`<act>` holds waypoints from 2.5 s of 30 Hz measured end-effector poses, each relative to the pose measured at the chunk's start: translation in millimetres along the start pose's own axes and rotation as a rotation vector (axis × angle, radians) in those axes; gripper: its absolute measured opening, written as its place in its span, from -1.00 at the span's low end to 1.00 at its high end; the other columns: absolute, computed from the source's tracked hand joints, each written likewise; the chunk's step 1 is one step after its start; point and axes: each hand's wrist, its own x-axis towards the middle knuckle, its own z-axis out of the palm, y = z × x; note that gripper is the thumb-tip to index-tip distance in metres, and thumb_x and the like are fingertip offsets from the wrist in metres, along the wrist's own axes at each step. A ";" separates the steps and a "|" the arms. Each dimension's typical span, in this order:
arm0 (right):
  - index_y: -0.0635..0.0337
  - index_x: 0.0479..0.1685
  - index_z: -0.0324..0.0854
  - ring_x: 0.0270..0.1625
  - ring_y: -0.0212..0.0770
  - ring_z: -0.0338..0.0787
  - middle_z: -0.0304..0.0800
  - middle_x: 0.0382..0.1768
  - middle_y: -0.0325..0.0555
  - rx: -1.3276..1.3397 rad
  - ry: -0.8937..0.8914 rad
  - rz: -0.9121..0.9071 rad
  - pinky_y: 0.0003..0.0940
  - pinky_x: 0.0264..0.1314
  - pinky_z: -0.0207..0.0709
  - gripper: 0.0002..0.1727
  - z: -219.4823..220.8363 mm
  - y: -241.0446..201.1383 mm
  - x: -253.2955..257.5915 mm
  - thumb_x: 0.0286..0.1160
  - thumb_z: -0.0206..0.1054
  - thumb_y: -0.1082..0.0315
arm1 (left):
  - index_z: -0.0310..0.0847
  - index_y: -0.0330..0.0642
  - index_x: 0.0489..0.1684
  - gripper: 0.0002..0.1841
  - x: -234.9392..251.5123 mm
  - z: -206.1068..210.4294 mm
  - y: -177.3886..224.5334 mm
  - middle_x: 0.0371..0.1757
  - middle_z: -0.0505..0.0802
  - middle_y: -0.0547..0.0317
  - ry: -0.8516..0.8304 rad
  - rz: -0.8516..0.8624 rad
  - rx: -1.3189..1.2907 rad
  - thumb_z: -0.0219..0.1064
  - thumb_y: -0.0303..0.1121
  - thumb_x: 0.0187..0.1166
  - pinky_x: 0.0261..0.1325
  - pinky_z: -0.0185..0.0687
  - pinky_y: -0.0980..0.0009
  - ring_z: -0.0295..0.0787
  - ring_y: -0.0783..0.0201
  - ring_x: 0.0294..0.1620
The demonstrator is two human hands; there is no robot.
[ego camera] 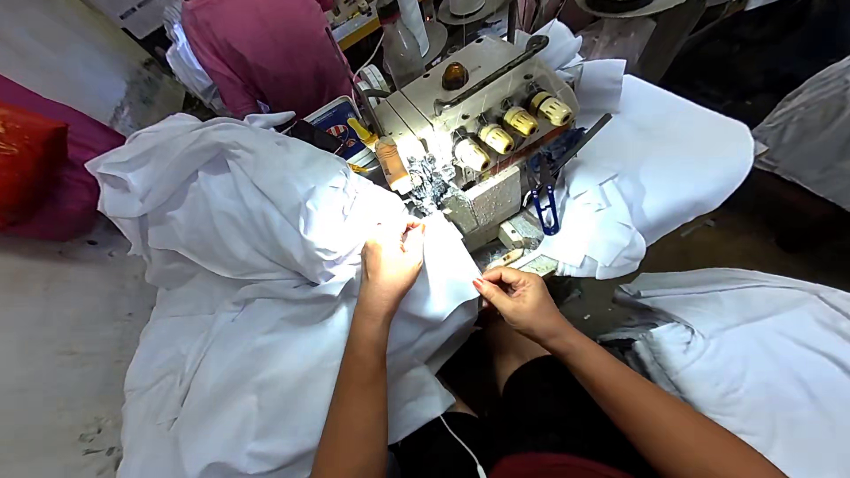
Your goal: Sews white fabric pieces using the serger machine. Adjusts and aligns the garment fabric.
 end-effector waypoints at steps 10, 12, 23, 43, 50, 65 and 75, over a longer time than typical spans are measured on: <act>0.16 -0.13 0.48 -0.51 -0.68 0.63 0.68 -0.43 -0.51 0.176 0.014 0.036 -0.76 -0.44 0.57 -0.85 9.0 -20.8 -19.9 0.47 0.32 0.55 | 0.77 -0.26 0.01 -0.80 -2.2 1.5 -1.0 -0.45 0.73 0.09 -0.047 -0.018 0.046 0.30 -0.42 0.59 -0.34 0.53 0.16 0.63 0.17 -0.46; 0.16 -0.13 0.49 -0.51 -0.69 0.63 0.66 -0.44 -0.52 0.181 0.030 0.026 -0.77 -0.44 0.56 -0.85 10.9 -23.4 -22.0 0.46 0.31 0.57 | 0.77 -0.23 0.07 -0.77 -1.7 3.5 1.1 -0.45 0.73 0.11 -0.054 -0.043 0.065 0.30 -0.37 0.61 -0.35 0.54 0.12 0.63 0.15 -0.46; 0.17 -0.15 0.51 -0.46 -0.71 0.64 0.69 -0.40 -0.50 0.146 0.121 -0.084 -0.79 -0.39 0.58 -0.87 18.0 -14.2 -2.2 0.46 0.27 0.58 | 0.47 -0.41 0.28 -0.58 16.1 11.4 11.6 -0.36 0.77 -0.13 -0.046 -0.203 0.226 0.19 -0.23 0.66 -0.22 0.60 -0.14 0.78 -0.17 -0.27; 0.20 -0.15 0.46 -0.50 -0.74 0.57 0.64 -0.43 -0.49 0.063 0.225 -0.143 -0.83 -0.44 0.49 -0.84 29.3 -27.8 5.9 0.39 0.32 0.55 | 0.91 0.00 0.05 -0.65 -66.7 27.2 17.9 0.13 0.95 0.12 0.182 0.397 0.509 0.31 -0.57 0.42 0.26 0.56 -0.18 0.90 0.01 0.20; 0.19 -0.19 0.48 -0.58 -0.66 0.67 0.71 -0.55 -0.46 0.077 0.256 -0.061 -0.75 -0.49 0.57 -0.84 40.0 -26.4 44.3 0.44 0.38 0.54 | 0.90 -0.15 0.08 -0.62 -31.8 6.5 4.5 0.09 0.95 0.02 0.026 0.332 0.389 0.22 -0.60 0.44 0.13 0.66 -0.07 0.93 -0.01 -0.06; 0.39 0.15 0.43 -0.23 -0.64 0.76 0.78 -0.25 -0.28 -0.053 0.006 0.046 -0.70 -0.09 0.65 -0.65 14.5 1.3 3.7 0.48 0.38 0.43 | 0.84 -0.36 0.12 -0.61 -63.7 14.2 18.4 0.15 0.91 -0.18 0.109 0.186 0.305 0.11 -0.31 0.70 0.34 0.65 -0.07 0.88 -0.13 0.21; 0.17 -0.40 0.63 -0.64 -0.72 0.46 0.51 -0.70 -0.52 -0.041 0.100 0.101 -0.76 -0.48 0.39 -0.82 25.0 -13.9 28.6 0.60 0.35 0.36 | 0.68 -0.43 0.37 -0.56 -4.8 9.4 -14.6 0.44 0.76 -0.22 -0.023 0.089 0.319 0.05 -0.32 0.76 0.50 0.54 -0.07 0.68 -0.14 0.51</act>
